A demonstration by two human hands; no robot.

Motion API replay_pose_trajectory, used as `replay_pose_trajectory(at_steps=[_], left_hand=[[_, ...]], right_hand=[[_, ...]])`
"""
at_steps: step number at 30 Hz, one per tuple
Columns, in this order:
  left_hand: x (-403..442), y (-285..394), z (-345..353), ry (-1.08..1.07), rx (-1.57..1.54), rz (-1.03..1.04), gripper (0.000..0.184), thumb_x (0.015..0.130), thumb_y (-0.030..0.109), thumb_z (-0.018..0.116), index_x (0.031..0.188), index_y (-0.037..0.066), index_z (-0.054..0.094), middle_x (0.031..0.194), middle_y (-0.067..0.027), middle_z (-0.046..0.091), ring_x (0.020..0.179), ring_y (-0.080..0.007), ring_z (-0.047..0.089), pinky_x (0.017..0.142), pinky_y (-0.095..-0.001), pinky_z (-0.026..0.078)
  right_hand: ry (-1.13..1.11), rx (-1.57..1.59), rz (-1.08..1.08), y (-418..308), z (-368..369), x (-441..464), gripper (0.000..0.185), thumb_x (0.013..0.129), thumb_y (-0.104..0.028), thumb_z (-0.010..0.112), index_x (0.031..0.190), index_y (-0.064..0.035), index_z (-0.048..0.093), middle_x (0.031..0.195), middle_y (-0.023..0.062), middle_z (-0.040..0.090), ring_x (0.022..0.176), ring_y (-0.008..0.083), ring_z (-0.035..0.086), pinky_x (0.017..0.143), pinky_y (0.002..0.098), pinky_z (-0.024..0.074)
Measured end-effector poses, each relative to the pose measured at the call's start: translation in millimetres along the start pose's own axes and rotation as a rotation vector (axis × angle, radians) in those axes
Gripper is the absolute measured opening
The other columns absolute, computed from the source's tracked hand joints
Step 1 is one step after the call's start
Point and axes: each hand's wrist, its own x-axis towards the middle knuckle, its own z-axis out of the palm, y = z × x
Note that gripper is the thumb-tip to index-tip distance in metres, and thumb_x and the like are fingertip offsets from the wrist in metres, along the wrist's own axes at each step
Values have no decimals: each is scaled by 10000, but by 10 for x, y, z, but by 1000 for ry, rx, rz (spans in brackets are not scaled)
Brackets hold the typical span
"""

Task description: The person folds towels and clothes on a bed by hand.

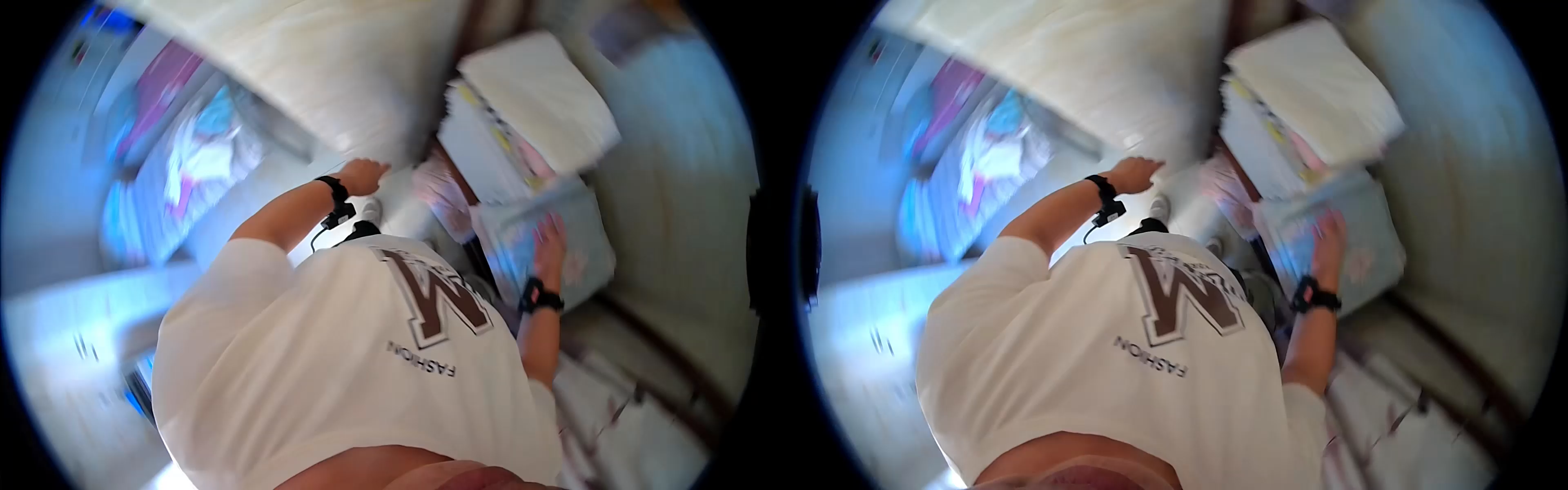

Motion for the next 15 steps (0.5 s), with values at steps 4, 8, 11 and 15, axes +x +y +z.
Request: replay_pose_trajectory(at_steps=[4, 8, 11, 15], left_hand=[[-783, -739, 1116, -278, -82, -375, 486, 821, 274, 594, 1274, 121, 514, 1090, -156, 636, 1054, -337, 588, 849, -466, 490], [-2351, -894, 1969, -171, -480, -701, 496, 829, 305, 576, 1273, 93, 511, 1140, -176, 621, 1075, -343, 578, 907, -430, 468], [-3032, -876, 2577, -94, -699, -937, 514, 828, 332, 579, 1257, 55, 519, 1165, -186, 609, 1097, -339, 569, 941, -407, 453], [-3484, -836, 3455, -141, -875, -1164, 520, 804, 360, 614, 1224, 58, 556, 1178, -178, 606, 1113, -331, 565, 942, -399, 453]], right_hand=[[-79, 19, -48, 101, 170, 379, 589, 901, -159, 555, 1416, -52, 290, 1428, 134, 381, 1246, 286, 413, 1039, 412, 329], [-148, -174, 166, -28, 377, -82, 555, 916, -161, 548, 1410, -65, 312, 1400, 128, 408, 1197, 270, 451, 1013, 399, 358], [-335, -337, 355, 213, 488, -86, 498, 925, -157, 546, 1380, -66, 366, 1341, 127, 458, 1103, 261, 523, 909, 366, 456], [-481, -443, 519, 641, 944, -163, 485, 901, -201, 573, 1342, -79, 414, 1264, 114, 527, 1040, 227, 541, 899, 366, 448]])
